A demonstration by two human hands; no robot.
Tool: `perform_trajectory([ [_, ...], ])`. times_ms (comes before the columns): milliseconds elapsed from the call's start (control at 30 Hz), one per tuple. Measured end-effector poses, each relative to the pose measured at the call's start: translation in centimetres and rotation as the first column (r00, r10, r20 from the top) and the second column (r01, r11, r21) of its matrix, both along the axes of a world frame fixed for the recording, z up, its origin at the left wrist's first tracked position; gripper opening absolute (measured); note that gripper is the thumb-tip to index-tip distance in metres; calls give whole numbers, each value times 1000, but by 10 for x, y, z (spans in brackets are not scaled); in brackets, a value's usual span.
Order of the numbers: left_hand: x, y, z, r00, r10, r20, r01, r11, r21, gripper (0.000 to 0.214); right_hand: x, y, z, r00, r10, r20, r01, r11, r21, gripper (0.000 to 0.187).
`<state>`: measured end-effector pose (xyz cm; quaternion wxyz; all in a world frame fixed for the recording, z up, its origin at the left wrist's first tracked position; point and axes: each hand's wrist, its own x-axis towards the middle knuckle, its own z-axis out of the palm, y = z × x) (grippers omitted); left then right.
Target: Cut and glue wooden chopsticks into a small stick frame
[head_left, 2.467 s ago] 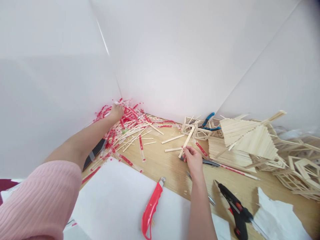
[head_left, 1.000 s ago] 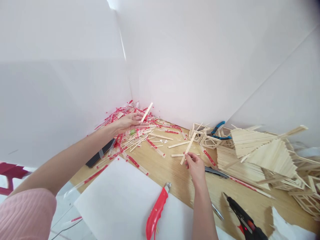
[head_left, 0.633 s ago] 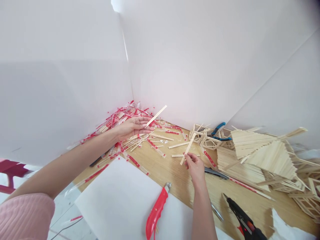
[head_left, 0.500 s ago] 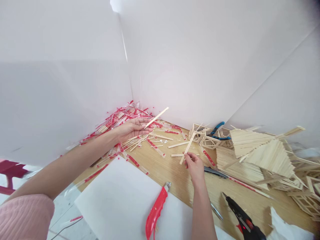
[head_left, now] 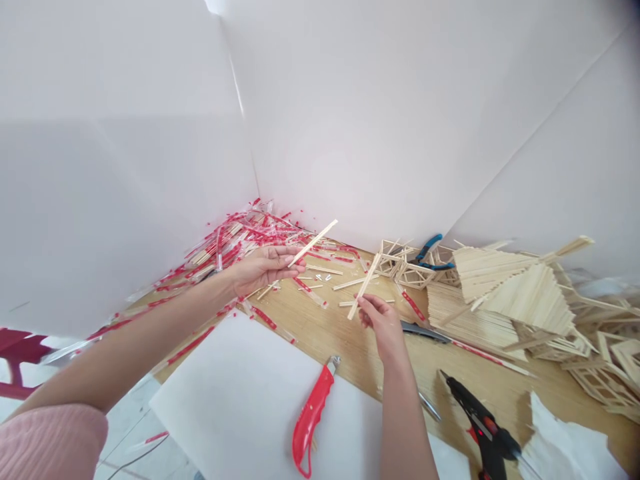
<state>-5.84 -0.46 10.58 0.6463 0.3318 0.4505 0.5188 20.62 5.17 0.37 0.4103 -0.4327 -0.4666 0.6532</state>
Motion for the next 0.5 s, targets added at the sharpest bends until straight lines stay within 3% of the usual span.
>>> perform_trajectory([
  [133, 28, -1, -32, 998, 20, -54, -17, 998, 55, 35, -6, -7, 7, 988, 109, -109, -106, 994, 30, 32],
  [333, 74, 7, -100, 993, 19, -113, -7, 995, 104, 38, -12, -2, -6, 996, 94, 4, -94, 991, 100, 33],
  [400, 83, 9, -114, 992, 27, -123, -14, 994, 108, 39, -12, 0, -12, 996, 84, 19, -86, 991, 104, 33],
  [500, 89, 8, -122, 988, 24, -155, -5, 992, 124, 38, -12, 2, -17, 997, 70, 34, -73, 991, 114, 34],
])
